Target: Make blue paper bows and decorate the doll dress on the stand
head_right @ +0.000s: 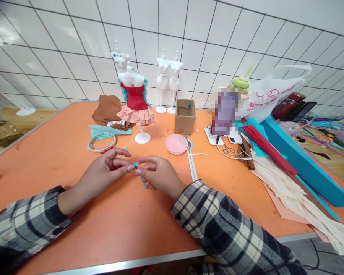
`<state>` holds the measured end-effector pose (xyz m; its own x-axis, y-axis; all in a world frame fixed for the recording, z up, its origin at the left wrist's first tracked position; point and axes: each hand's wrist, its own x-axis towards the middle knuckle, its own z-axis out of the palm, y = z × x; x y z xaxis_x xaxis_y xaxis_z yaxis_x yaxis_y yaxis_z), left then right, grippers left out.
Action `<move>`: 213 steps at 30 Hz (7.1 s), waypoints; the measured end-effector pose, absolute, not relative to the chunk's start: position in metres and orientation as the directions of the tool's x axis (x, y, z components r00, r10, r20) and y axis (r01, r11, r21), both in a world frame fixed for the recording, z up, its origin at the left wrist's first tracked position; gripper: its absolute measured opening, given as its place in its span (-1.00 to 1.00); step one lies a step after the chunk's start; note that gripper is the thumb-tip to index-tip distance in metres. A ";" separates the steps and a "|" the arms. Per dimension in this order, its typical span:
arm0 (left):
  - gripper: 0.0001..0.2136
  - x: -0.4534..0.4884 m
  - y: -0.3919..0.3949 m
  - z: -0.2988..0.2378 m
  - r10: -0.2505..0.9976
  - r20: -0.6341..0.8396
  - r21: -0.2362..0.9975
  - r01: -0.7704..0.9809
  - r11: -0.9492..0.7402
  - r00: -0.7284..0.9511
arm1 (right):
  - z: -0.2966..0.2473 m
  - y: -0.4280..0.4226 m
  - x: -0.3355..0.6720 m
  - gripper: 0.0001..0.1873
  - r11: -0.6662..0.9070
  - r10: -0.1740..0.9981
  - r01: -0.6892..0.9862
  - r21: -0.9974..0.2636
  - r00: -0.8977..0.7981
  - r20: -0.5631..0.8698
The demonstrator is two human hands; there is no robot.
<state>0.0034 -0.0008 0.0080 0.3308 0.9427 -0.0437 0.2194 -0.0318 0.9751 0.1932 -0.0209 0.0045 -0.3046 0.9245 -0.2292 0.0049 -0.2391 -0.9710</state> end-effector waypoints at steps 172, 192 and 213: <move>-0.67 0.011 -0.010 0.009 0.935 -0.015 0.910 0.392 -0.134 0.354 | 0.001 -0.025 0.188 -0.68 -0.211 0.970 -0.096 -0.973 -0.146 -0.196; -0.78 0.004 -0.012 0.013 0.805 0.322 0.526 0.613 -0.590 0.498 | 0.000 -0.026 0.190 -0.65 -0.248 0.949 -0.110 -0.963 -0.230 -0.218; -0.66 0.006 -0.013 0.015 0.901 0.133 0.801 0.491 -0.343 0.412 | 0.002 -0.027 0.191 -0.62 -0.118 0.969 -0.038 -0.992 -0.222 -0.107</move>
<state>0.0056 -0.0135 0.0153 0.4119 0.9015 0.1329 0.4914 -0.3426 0.8007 0.1915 -0.0274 0.0016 -0.2224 0.9691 -0.1066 -0.0385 -0.1180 -0.9923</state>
